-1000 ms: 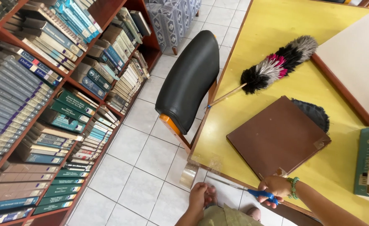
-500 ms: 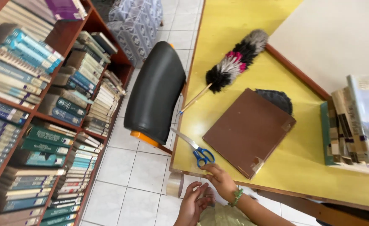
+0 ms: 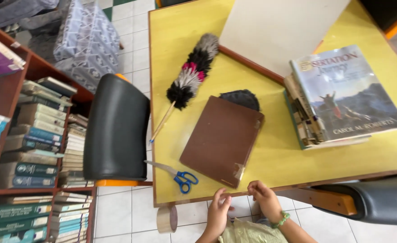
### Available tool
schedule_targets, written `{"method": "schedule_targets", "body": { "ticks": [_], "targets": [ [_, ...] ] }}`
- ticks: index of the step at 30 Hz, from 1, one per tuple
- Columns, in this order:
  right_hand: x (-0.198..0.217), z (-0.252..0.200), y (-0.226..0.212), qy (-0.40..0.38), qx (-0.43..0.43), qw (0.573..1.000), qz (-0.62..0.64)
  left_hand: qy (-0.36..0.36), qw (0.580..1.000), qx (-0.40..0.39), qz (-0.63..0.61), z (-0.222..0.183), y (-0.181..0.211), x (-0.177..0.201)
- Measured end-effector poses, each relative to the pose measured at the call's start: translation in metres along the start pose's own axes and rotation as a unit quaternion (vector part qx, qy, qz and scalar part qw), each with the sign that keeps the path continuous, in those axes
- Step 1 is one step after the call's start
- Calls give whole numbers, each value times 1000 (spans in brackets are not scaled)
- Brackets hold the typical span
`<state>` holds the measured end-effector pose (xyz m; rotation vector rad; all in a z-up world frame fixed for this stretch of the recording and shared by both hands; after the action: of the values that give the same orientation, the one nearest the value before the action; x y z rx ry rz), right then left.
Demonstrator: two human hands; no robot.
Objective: Repairing a book by applying clear adhesive tape to its edges and spine using scissors.
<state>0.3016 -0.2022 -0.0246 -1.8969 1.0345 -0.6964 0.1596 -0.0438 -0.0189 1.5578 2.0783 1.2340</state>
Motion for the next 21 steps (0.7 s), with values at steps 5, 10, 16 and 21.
{"method": "schedule_targets", "body": {
  "ticks": [5,10,16,21],
  "targets": [
    [17,23,-7,-44,4,996,81,-24,991,-68,115,18,73,-24],
    [15,45,-24,-61,-9,995,74,9,977,-117,180,60,98,-33],
    [10,75,-23,-30,11,994,109,68,960,-129,238,92,100,-30],
    [4,59,-58,-17,-33,999,-39,132,934,-167,287,90,108,-22]
  ]
}}
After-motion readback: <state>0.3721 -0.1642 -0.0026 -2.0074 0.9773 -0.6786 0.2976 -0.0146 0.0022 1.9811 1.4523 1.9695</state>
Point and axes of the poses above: each hand's wrist, its own z-axis towards the middle knuckle, its own x-axis out of the back of the hand, y = z × x, the point moved 6 cm from there along z, towards the middle knuckle, and after that the axes turned 10 degrees about z, right-handed, at the moved point
